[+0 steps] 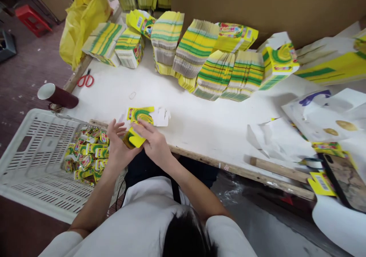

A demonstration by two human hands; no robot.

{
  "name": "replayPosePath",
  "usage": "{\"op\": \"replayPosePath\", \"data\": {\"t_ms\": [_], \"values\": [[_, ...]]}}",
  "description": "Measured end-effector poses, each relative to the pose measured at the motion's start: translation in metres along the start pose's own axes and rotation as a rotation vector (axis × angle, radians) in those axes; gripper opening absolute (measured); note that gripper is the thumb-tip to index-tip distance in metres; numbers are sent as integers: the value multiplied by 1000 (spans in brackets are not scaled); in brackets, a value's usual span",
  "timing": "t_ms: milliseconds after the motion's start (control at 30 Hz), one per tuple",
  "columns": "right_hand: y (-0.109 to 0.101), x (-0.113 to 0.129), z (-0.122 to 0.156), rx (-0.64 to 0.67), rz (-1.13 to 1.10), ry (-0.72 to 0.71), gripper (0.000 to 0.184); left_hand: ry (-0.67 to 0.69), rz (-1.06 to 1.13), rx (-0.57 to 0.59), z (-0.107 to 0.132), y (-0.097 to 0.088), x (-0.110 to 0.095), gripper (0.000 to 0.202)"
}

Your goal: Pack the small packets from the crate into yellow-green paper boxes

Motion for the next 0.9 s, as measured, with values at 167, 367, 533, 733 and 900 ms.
{"op": "replayPosePath", "data": {"t_ms": [167,367,533,733,900], "values": [[-12,-7,-3,-55,116,-49,55,-355,426,124,-1,-13,-3,52],[-29,-7,0,250,142,-109,35,-469,599,-41,-5,-25,-4,37],[-31,-3,1,127,165,-120,32,-499,571,28,-6,-20,-10,37],[-31,-7,-1,181,160,-119,30,-515,698,39,-5,-13,-13,39],[-39,-10,-5,250,144,-70,28,-503,720,5,-5,-10,-9,39]]}}
Point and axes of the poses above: each hand's wrist, its own z-axis away from the middle knuckle, its own y-axis out of the palm, x = y × z, the point moved 1 cm from there along -z, towards the middle knuckle, and after that the axes turned 7 degrees about -y, right-handed, at the moved point
